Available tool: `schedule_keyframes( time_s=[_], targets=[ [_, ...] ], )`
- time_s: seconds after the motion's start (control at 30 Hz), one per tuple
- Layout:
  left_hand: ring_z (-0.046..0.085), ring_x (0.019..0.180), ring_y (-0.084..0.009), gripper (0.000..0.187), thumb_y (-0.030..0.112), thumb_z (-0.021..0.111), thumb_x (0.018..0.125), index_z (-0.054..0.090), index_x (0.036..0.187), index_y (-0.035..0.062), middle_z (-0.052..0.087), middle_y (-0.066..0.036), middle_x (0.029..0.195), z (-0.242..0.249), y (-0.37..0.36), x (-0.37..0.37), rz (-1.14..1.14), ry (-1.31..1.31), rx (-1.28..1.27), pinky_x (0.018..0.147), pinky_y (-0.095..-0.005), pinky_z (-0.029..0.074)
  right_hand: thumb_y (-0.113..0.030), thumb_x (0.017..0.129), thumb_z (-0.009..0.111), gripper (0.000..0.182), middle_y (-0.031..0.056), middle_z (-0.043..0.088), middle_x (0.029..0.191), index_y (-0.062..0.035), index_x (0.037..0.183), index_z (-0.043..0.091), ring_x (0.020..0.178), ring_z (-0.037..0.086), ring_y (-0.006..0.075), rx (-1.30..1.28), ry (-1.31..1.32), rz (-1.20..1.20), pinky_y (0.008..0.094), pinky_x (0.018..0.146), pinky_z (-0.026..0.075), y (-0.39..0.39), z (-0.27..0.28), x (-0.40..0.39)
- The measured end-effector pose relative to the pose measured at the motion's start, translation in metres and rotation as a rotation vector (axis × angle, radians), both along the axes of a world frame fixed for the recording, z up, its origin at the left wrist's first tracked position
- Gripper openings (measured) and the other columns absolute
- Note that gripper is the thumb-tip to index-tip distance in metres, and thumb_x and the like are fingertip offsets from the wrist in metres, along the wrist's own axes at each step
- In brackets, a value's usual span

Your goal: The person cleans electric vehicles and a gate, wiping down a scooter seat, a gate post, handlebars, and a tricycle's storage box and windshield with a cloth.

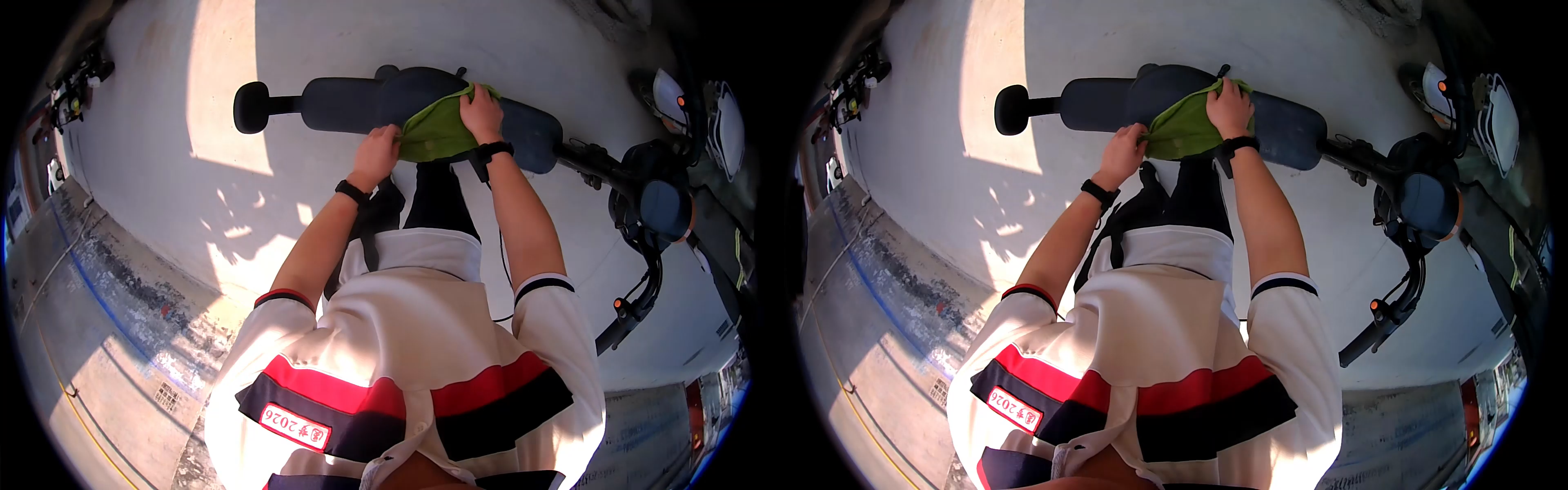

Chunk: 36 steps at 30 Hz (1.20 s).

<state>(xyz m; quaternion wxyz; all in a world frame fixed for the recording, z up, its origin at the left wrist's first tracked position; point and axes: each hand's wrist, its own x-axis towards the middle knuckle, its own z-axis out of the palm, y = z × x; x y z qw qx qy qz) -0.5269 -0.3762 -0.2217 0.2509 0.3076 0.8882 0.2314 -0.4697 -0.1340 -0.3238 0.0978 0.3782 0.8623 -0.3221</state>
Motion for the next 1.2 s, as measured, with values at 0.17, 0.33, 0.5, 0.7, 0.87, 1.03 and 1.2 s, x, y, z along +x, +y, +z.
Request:
schedule_keyframes(
  time_s=[0.17, 0.33, 0.5, 0.7, 0.87, 1.03, 1.2],
  targets=[
    [0.059, 0.094, -0.0356, 0.022, 0.003, 0.063, 0.083, 0.057, 0.104, 0.0054, 0.064, -0.014, 0.093, -0.005, -0.008, 0.006, 0.088, 0.006, 0.043, 0.080, -0.0449, 0.050, -0.036, 0.094, 0.047, 0.051, 0.0086, 0.052, 0.140, -0.0136, 0.140, 0.047, 0.128, 0.045, 0.0394, 0.008, -0.117, 0.059, 0.0615, 0.105, 0.029, -0.005, 0.010, -0.020],
    [0.058, 0.095, -0.0374, 0.022, 0.002, 0.062, 0.083, 0.058, 0.104, 0.0051, 0.064, -0.015, 0.096, -0.003, -0.023, 0.008, 0.157, -0.003, 0.061, 0.082, -0.0457, 0.049, -0.033, 0.095, 0.049, 0.053, 0.0100, 0.049, 0.143, -0.0139, 0.144, 0.043, 0.134, 0.039, 0.0408, 0.071, -0.026, 0.213, 0.0640, 0.108, 0.024, -0.020, 0.006, -0.036],
    [0.060, 0.095, -0.0377, 0.022, 0.001, 0.062, 0.084, 0.058, 0.105, 0.0042, 0.065, -0.017, 0.094, 0.003, -0.051, 0.003, 0.264, 0.028, 0.025, 0.081, -0.0454, 0.050, -0.029, 0.096, 0.049, 0.054, 0.0101, 0.045, 0.146, -0.0152, 0.147, 0.038, 0.141, 0.027, 0.0409, 0.108, 0.120, 0.453, 0.0670, 0.113, 0.015, -0.061, 0.009, -0.069],
    [0.059, 0.094, -0.0404, 0.019, 0.003, 0.060, 0.084, 0.059, 0.102, 0.0047, 0.065, -0.018, 0.095, 0.005, -0.085, -0.007, 0.339, 0.001, -0.054, 0.082, -0.0486, 0.049, -0.025, 0.094, 0.055, 0.055, 0.0086, 0.045, 0.146, -0.0165, 0.146, 0.042, 0.144, 0.024, 0.0366, 0.065, 0.243, 0.893, 0.0643, 0.115, 0.014, -0.123, 0.031, -0.075],
    [0.060, 0.094, -0.0398, 0.021, 0.005, 0.062, 0.084, 0.059, 0.104, 0.0049, 0.066, -0.017, 0.094, 0.011, -0.081, -0.016, 0.304, 0.009, -0.026, 0.081, -0.0474, 0.050, -0.028, 0.094, 0.057, 0.057, 0.0074, 0.043, 0.148, -0.0191, 0.148, 0.040, 0.145, 0.025, 0.0301, 0.081, 0.285, 0.849, 0.0579, 0.117, 0.017, -0.124, 0.035, -0.068],
    [0.059, 0.098, -0.0384, 0.028, 0.006, 0.064, 0.083, 0.057, 0.110, 0.0051, 0.065, -0.016, 0.100, 0.011, -0.058, -0.017, 0.225, 0.042, 0.061, 0.084, -0.0459, 0.049, -0.027, 0.097, 0.055, 0.059, 0.0065, 0.038, 0.151, -0.0184, 0.151, 0.034, 0.145, 0.025, 0.0274, 0.132, 0.227, 0.641, 0.0546, 0.117, 0.020, -0.098, 0.034, -0.048],
    [0.057, 0.109, -0.0379, 0.037, 0.005, 0.064, 0.082, 0.055, 0.118, 0.0045, 0.063, -0.017, 0.113, 0.007, -0.043, -0.023, 0.120, 0.051, 0.132, 0.091, -0.0447, 0.048, -0.015, 0.094, 0.049, 0.062, 0.0101, 0.036, 0.152, -0.0141, 0.153, 0.030, 0.146, 0.025, 0.0312, 0.199, 0.088, 0.479, 0.0496, 0.118, 0.022, -0.071, 0.033, -0.021]
  ],
)
